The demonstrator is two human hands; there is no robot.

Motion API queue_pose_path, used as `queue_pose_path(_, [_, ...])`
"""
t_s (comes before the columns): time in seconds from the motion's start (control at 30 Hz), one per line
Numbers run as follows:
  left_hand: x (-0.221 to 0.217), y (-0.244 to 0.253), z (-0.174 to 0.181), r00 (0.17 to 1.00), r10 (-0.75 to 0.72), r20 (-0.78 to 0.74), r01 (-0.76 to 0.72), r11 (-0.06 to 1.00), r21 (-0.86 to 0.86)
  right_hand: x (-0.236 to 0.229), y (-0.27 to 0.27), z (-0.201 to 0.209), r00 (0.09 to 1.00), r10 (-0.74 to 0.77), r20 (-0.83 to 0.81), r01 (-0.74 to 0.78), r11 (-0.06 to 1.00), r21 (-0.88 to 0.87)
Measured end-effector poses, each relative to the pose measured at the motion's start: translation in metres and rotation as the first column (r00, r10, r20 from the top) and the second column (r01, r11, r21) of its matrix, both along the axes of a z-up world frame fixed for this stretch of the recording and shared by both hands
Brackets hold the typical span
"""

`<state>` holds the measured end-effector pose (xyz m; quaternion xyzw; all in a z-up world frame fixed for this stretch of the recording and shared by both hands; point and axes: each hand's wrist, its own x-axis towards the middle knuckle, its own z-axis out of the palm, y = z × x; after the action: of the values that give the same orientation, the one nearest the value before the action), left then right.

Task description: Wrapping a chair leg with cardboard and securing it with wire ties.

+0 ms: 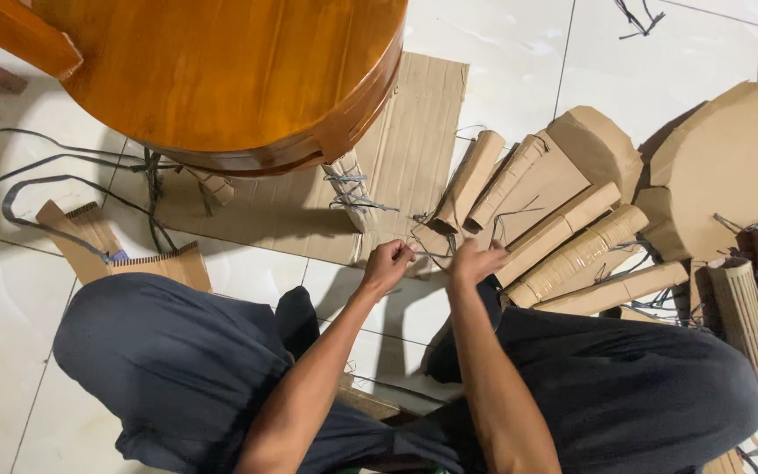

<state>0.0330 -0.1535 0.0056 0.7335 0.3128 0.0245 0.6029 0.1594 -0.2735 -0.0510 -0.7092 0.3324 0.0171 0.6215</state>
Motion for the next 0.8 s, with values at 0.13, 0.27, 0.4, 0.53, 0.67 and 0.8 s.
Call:
queue_pose_path(0.13, [0.002, 0.006, -0.021, 0.998, -0.060, -0.004, 0.060, 0.996, 0.067, -0.036, 0.018, 0.075, 0.639, 0.703, 0.312, -0.503, 0.690, -0.521])
queue_pose_path(0.27, [-0.004, 0.024, 0.000, 0.988, 0.013, -0.156, 0.005, 0.993, 0.115, -0.066, 0.035, 0.147, 0.326, 0.942, -0.082, -0.912, 0.290, -0.291])
queue_pose_path(0.4, [-0.024, 0.047, -0.019, 0.977, 0.181, -0.111, -0.177, 0.983, 0.049, -0.061, 0.036, 0.063, 0.332, 0.943, -0.031, -0.943, 0.332, 0.005])
queue_pose_path(0.53, [-0.045, 0.069, -0.071, 0.915, 0.383, -0.127, -0.375, 0.923, 0.086, -0.052, 0.047, 0.087, 0.719, 0.686, -0.109, -0.580, 0.679, 0.449])
queue_pose_path(0.67, [-0.073, 0.084, -0.109, 0.857, 0.473, -0.206, -0.443, 0.879, 0.175, -0.033, 0.047, 0.032, 0.900, 0.347, -0.264, -0.213, 0.879, 0.426])
queue_pose_path(0.8, [-0.082, 0.098, -0.102, 0.786, 0.536, -0.307, -0.483, 0.843, 0.235, -0.017, 0.068, -0.007, 0.962, 0.264, -0.062, -0.242, 0.939, 0.243])
